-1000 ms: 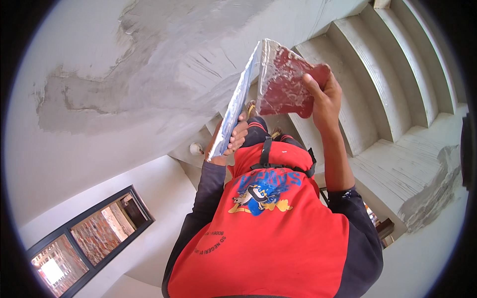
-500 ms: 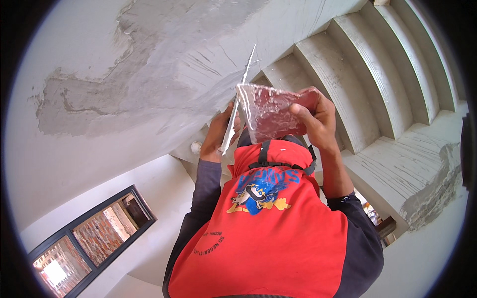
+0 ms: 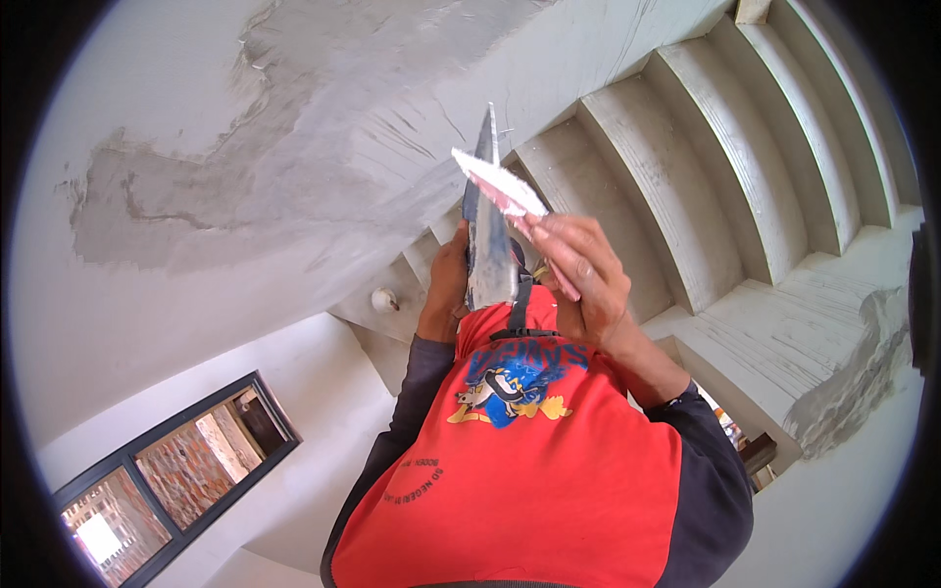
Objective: The person applies white plaster to a wall using a trowel and a hawk. They scoop plaster from a bucket, spread it onto the hawk, and then apply it to the wall surface in smooth strokes.
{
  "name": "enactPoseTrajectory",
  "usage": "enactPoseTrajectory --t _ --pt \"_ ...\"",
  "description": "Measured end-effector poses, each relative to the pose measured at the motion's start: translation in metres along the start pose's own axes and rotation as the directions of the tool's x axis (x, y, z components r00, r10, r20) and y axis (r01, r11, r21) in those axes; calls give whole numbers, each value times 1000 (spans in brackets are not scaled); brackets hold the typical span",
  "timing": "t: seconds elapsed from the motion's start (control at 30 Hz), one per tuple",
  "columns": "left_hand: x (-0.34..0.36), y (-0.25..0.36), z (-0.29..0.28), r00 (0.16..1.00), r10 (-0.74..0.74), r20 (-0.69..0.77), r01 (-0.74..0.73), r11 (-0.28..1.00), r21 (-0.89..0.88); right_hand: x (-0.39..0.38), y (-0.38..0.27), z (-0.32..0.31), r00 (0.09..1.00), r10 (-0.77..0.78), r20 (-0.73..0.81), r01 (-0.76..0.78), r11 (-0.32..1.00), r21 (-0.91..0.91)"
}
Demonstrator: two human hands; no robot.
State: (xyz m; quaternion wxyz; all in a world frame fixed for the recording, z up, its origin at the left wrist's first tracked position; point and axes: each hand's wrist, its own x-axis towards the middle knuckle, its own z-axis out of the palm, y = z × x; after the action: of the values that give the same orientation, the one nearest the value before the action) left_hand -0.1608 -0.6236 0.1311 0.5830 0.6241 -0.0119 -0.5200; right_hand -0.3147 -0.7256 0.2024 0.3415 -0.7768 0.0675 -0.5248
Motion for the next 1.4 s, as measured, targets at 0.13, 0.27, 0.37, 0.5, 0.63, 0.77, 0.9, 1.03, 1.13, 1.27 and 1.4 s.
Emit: enactPoseTrajectory --t 0.13,0.27,0.37,0.5,0.63,0.77,0.9,1.03,1.13,1.27,1.4 --pt "7 -6 -13 998 53 -21 -54 998 -45 -18 -11 4 995 93 28 -95 991 91" --pt "3 7 -3 993 109 -55 -117 978 -174 -31 -3 -6 972 228 -47 -221 968 120" --pt "5 1 -7 987 158 -41 -163 961 -222 -18 -8 -17 842 520 -143 -493 850 188" --pt "5 -8 -5 975 187 -117 -204 967 -152 -11 -5 -18 843 516 -152 -430 816 386" --pt "-1 -7 6 931 263 -252 -310 935 -171 -19 -14 -18 869 488 -83 -424 820 383" --pt "9 -13 -8 888 347 -300 -374 927 -37 -27 -20 -16 925 368 -95 -336 909 245" --pt "7 -12 2 864 369 -342 -401 916 -27 -27 -21 -23 920 380 -101 -356 914 193" --pt "17 -17 4 833 377 -404 -406 914 17 -26 -17 -39 907 421 -9 -411 890 197" --pt "25 -16 -6 847 370 -381 -366 927 87 -31 -15 -50 892 450 40 -451 880 146" --pt "19 -10 3 858 341 -383 -377 926 -20 -34 -12 -58 894 444 66 -449 888 104" --pt "23 0 1 839 362 -406 -432 897 -94 -36 -10 -63 881 460 106 -466 884 38"
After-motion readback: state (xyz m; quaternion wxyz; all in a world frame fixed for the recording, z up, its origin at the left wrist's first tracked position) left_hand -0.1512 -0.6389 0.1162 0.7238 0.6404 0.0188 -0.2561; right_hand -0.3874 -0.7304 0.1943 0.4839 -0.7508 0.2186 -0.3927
